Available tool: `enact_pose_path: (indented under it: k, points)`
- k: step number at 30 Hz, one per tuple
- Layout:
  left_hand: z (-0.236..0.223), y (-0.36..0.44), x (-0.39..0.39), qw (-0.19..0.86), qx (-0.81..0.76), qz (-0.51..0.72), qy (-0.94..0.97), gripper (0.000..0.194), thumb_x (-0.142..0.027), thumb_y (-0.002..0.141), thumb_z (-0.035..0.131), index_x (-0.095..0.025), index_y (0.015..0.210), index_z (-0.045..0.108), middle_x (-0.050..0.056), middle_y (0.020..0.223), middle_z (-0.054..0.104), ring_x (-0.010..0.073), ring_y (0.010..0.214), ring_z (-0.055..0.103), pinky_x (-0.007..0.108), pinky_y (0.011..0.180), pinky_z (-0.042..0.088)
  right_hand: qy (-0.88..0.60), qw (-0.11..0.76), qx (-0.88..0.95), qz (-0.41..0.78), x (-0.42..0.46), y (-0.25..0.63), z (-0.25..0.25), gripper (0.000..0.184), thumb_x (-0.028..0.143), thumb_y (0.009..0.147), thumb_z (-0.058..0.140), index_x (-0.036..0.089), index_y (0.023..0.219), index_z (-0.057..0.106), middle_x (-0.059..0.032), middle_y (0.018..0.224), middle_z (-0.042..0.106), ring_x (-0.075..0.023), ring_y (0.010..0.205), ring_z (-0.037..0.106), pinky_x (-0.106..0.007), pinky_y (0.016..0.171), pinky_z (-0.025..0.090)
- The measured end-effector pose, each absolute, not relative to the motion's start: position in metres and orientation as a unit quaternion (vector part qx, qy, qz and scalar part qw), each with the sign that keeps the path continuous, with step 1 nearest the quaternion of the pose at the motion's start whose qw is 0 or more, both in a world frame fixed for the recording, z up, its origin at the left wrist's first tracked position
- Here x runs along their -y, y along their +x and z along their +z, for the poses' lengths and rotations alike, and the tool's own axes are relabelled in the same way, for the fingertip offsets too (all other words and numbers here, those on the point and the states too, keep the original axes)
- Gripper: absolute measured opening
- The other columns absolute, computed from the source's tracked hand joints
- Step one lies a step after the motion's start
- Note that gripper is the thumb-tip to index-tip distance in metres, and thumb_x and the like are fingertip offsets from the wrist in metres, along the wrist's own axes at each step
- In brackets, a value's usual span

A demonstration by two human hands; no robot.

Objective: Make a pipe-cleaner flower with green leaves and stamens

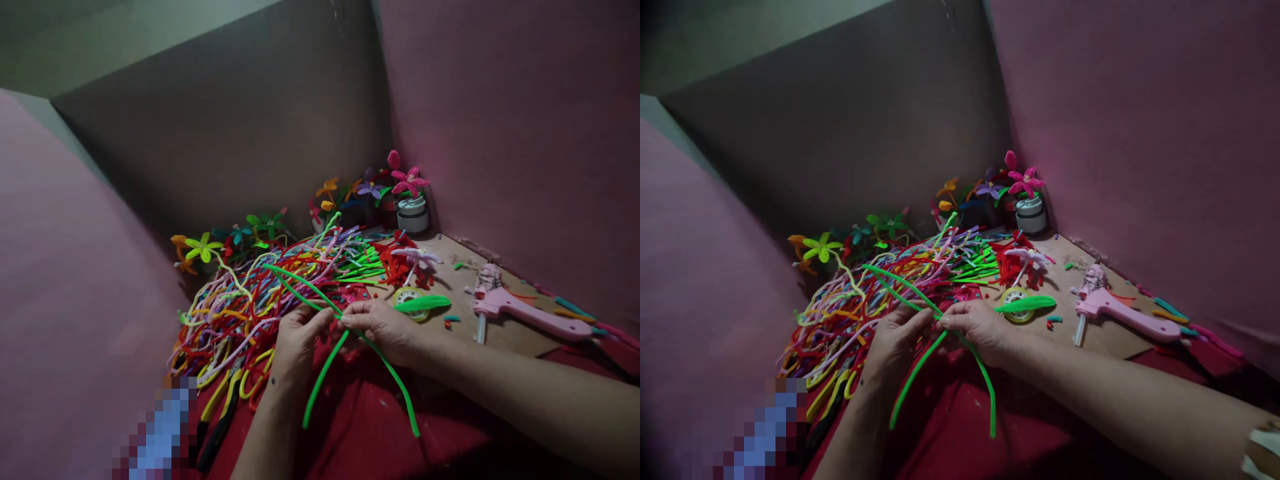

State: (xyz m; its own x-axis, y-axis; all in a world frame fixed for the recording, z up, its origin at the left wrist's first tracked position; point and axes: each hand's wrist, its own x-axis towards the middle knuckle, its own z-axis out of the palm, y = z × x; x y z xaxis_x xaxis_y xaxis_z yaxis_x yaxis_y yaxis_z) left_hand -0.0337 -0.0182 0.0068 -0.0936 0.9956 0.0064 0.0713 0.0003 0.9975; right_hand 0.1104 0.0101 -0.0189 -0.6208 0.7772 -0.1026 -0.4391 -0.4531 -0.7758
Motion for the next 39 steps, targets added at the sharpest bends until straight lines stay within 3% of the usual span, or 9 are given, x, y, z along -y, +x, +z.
enact_pose_path:
  k: [5, 9, 13, 19, 23, 29, 31, 34, 39]
  points:
    - [0.009, -0.023, 0.025, 0.425, -0.566, 0.485, 0.513, 0.021, -0.030, 0.063, 0.068, -0.013, 0.070, 0.057, -0.002, 0.061, 0.056, 0.0071, 0.051, 0.048, 0.020, 0.050, 0.037, -0.223, 0.411, 0.339, 0.816, -0.013, 0.109, -0.021, 0.018, 0.022, 0.056, 0.071, 0.011, 0.060, 0.056, -0.0002, 0.055, 0.059, -0.0117, 0.053, 0.056, -0.029, 0.060, 0.046]
    - [0.006, -0.014, 0.028, 0.436, -0.606, 0.413, 0.521, 0.025, -0.034, 0.063, 0.066, -0.014, 0.058, 0.052, -0.007, 0.043, 0.043, 0.0046, 0.037, 0.036, 0.018, 0.039, 0.028, -0.247, 0.491, 0.371, 0.748, -0.018, 0.110, -0.023, 0.014, 0.022, 0.061, 0.068, 0.011, 0.061, 0.060, -0.0016, 0.060, 0.062, -0.0087, 0.057, 0.053, -0.022, 0.060, 0.040]
    - [-0.002, -0.004, 0.029, 0.447, -0.600, 0.400, 0.529, 0.026, -0.036, 0.065, 0.065, -0.014, 0.059, 0.053, -0.008, 0.041, 0.038, 0.0032, 0.034, 0.032, 0.017, 0.036, 0.022, -0.241, 0.502, 0.349, 0.754, -0.019, 0.110, -0.020, 0.015, 0.022, 0.061, 0.069, 0.011, 0.061, 0.059, -0.0016, 0.060, 0.062, -0.0086, 0.057, 0.053, -0.021, 0.057, 0.039]
    - [-0.016, 0.009, 0.030, 0.655, -0.486, 0.384, 0.432, 0.029, -0.042, 0.070, 0.058, -0.015, 0.061, 0.049, -0.005, 0.043, 0.047, 0.0044, 0.027, 0.031, 0.018, 0.028, 0.022, -0.244, 0.467, 0.254, 0.811, -0.019, 0.107, -0.018, 0.018, 0.021, 0.061, 0.069, 0.013, 0.064, 0.053, -0.0023, 0.058, 0.061, -0.0104, 0.048, 0.054, -0.022, 0.047, 0.040]
    - [-0.023, 0.016, 0.033, 0.656, -0.500, 0.348, 0.446, 0.031, -0.043, 0.070, 0.058, -0.014, 0.059, 0.050, -0.004, 0.042, 0.049, 0.0036, 0.025, 0.030, 0.017, 0.025, 0.017, -0.245, 0.465, 0.214, 0.824, -0.026, 0.111, -0.019, 0.012, 0.014, 0.066, 0.061, 0.015, 0.065, 0.049, 0.0018, 0.049, 0.054, -0.0109, 0.046, 0.054, -0.023, 0.046, 0.042]
    - [-0.027, 0.010, 0.035, 0.591, -0.560, 0.181, 0.551, 0.020, -0.026, 0.067, 0.053, -0.015, 0.051, 0.049, -0.002, 0.040, 0.049, 0.0053, 0.026, 0.036, 0.017, 0.027, 0.020, -0.192, 0.469, 0.232, 0.830, -0.031, 0.120, -0.012, 0.005, 0.012, 0.069, 0.055, 0.012, 0.067, 0.051, 0.0059, 0.044, 0.046, 0.0003, 0.029, 0.022, -0.014, 0.032, 0.014]
    - [-0.021, 0.000, 0.031, 0.510, -0.592, 0.216, 0.585, 0.013, -0.022, 0.065, 0.055, -0.015, 0.055, 0.053, -0.003, 0.042, 0.051, 0.0059, 0.030, 0.039, 0.017, 0.031, 0.025, -0.182, 0.463, 0.255, 0.829, -0.029, 0.122, -0.008, 0.006, 0.013, 0.068, 0.057, 0.011, 0.066, 0.052, 0.0069, 0.043, 0.043, 0.0005, 0.029, 0.020, -0.015, 0.032, 0.011]
    - [-0.005, -0.014, 0.024, 0.398, -0.612, 0.411, 0.547, 0.012, -0.024, 0.064, 0.060, -0.015, 0.071, 0.059, -0.003, 0.057, 0.056, 0.0063, 0.043, 0.046, 0.017, 0.040, 0.033, -0.164, 0.452, 0.298, 0.824, -0.024, 0.122, -0.007, 0.009, 0.018, 0.067, 0.060, 0.011, 0.066, 0.053, 0.0077, 0.044, 0.042, 0.0005, 0.030, 0.021, -0.015, 0.032, 0.011]
    - [0.016, -0.016, 0.020, 0.455, -0.504, 0.581, 0.449, 0.030, -0.028, 0.063, 0.068, -0.018, 0.089, 0.057, -0.006, 0.063, 0.054, 0.0029, 0.043, 0.041, 0.016, 0.040, 0.032, -0.158, 0.391, 0.339, 0.841, -0.018, 0.120, -0.009, 0.010, 0.020, 0.067, 0.059, 0.012, 0.071, 0.055, 0.0070, 0.045, 0.045, 0.0003, 0.030, 0.022, -0.016, 0.033, 0.011]
